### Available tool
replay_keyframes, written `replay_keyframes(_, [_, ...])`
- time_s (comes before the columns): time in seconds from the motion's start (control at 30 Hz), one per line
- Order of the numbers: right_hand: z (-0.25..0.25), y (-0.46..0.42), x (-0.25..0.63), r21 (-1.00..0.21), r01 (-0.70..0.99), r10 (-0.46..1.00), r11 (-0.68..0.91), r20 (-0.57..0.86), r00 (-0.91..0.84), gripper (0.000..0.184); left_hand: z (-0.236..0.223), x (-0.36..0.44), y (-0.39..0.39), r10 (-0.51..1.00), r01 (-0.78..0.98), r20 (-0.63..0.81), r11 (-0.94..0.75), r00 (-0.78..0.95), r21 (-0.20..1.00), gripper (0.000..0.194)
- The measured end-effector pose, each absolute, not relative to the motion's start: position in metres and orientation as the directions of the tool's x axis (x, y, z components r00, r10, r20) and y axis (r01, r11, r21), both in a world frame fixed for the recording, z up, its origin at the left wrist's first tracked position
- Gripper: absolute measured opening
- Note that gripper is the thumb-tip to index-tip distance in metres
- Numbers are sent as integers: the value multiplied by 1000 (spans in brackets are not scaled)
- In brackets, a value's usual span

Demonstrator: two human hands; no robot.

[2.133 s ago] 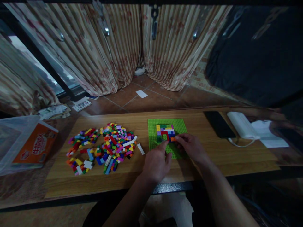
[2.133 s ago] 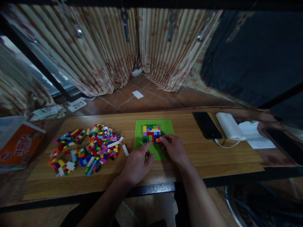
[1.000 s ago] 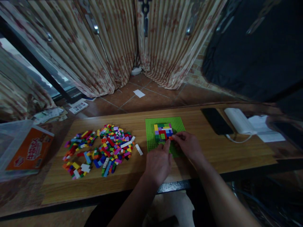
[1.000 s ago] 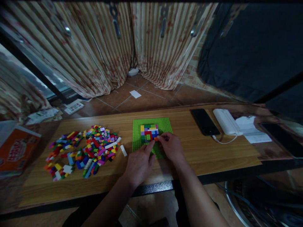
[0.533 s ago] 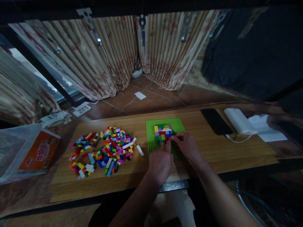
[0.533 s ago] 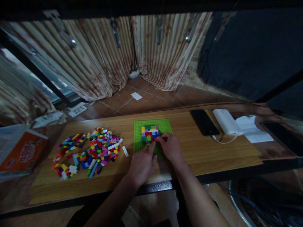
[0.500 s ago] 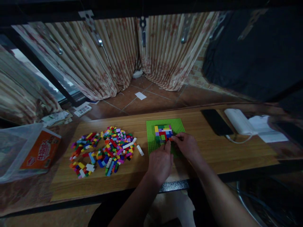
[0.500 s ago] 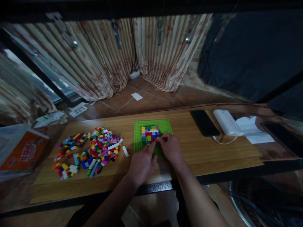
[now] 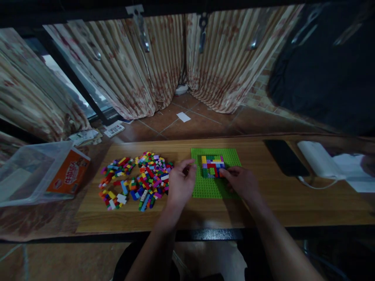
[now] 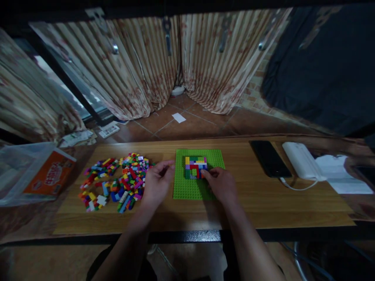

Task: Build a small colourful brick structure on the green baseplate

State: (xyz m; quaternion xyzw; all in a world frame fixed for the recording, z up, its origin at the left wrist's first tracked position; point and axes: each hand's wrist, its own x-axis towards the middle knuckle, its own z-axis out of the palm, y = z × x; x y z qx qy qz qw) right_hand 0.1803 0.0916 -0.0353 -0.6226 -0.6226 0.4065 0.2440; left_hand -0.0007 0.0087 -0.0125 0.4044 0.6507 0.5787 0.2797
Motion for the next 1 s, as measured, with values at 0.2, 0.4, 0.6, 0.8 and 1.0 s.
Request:
replay_keyframes(0.2, [-38, 91, 181, -788, 609, 976, -88, -191, -107, 36, 4, -18, 3, 758, 91, 131, -94, -639, 991, 18])
replay_keyframes(0.4, [-34, 91, 181, -771, 629, 970, -100, -217, -112, 37, 16, -46, -6, 626, 6, 107, -162, -772, 987, 17])
replay_keyframes(0.6, [-26, 91, 184, -640, 768, 981, -9, -155, -118, 47, 27, -78, -20, 519, -87, 111, -343, -848, 935, 13])
replay_keyframes(0.8, [-18, 63, 167, -486, 846, 965, 222, 232, -120, 48, 34, -95, -30, 471, -198, 24, -415, -882, 888, 12])
replay_keyframes(1.0, [-31, 13, 110, -707, 434, 786, 558, 283, -550, 26, 35, -99, -34, 472, -326, -68, -490, -879, 809, 19])
